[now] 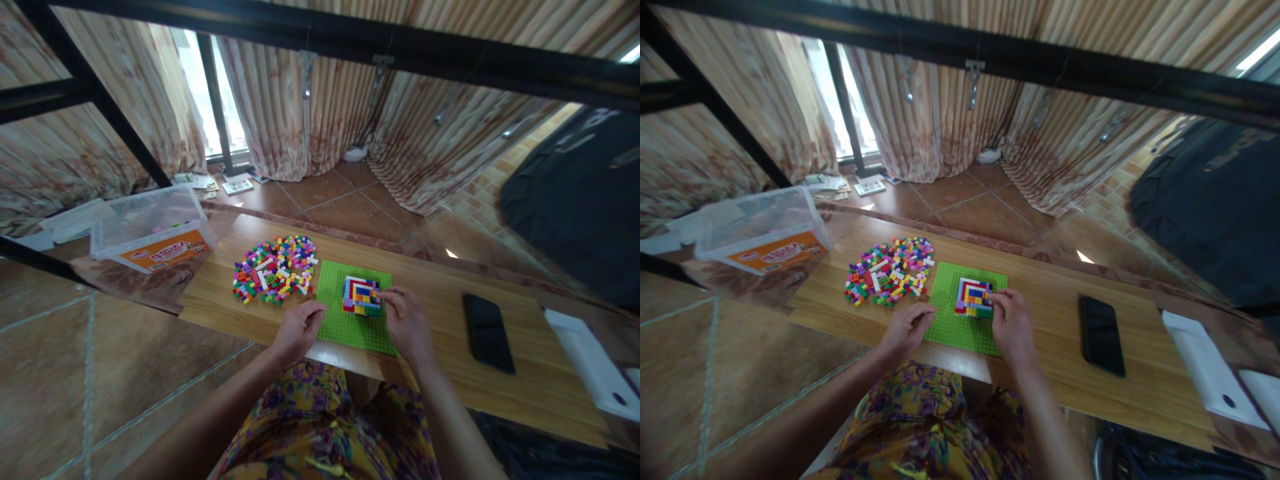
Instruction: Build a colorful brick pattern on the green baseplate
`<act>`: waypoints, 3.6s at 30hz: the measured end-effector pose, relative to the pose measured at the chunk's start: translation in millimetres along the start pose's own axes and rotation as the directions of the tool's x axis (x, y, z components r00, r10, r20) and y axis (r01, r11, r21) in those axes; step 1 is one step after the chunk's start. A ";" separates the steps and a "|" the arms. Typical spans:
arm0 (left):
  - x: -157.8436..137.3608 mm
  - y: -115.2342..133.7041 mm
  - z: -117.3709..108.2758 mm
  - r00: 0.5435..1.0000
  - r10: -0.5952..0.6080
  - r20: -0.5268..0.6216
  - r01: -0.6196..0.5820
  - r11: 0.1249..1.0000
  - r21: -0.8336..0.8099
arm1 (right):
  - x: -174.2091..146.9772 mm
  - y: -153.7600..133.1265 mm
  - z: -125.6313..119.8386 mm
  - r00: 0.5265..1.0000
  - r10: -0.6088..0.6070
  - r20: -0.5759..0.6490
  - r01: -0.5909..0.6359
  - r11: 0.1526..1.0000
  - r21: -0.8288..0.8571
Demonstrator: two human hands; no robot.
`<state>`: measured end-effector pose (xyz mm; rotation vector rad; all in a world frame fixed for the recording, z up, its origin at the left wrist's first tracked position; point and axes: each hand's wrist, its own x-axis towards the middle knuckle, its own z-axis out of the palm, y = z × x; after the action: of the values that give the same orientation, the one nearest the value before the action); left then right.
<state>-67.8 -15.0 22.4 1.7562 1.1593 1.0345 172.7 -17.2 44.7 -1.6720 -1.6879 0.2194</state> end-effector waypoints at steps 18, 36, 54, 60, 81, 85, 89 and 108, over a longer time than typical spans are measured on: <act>-0.2 0.4 1.2 0.999 0.042 -0.006 -0.042 0.993 0.106 | -26.3 -5.1 19.8 0.995 -0.092 0.033 0.098 0.962 -0.254; -15.6 3.5 3.4 0.963 0.170 0.210 -0.250 0.852 0.460 | -59.5 -14.5 7.1 0.976 0.020 -0.216 -0.025 1.000 -0.018; -11.4 -6.2 55.3 0.960 0.186 0.210 -0.281 0.642 0.713 | 45.5 -97.6 84.1 0.836 0.070 0.544 0.030 0.984 -0.174; -11.7 2.1 48.5 0.960 0.139 0.245 -0.274 0.657 0.702 | 41.5 -89.4 97.1 0.857 0.051 0.512 0.007 0.994 -0.112; -9.6 16.3 36.8 0.975 0.078 0.210 -0.197 0.742 0.641 | 0.9 14.9 -12.0 0.937 0.318 -0.145 -0.292 0.940 0.174; -8.7 14.7 36.8 0.973 0.083 0.214 -0.205 0.739 0.642 | 2.3 24.1 -16.1 0.958 0.270 -0.099 -0.265 0.962 0.060; -8.6 14.3 37.0 0.973 0.077 0.219 -0.203 0.741 0.640 | 8.4 16.2 -9.3 0.973 0.231 -0.024 -0.231 0.973 0.000; -9.0 17.7 36.9 0.974 0.062 0.219 -0.191 0.745 0.639 | 28.4 12.7 -6.6 0.965 0.154 0.212 -0.077 0.939 -0.334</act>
<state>-30.7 -34.6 23.0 2.4549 1.4025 0.5257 190.2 8.2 52.5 -2.0612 -1.8797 0.2130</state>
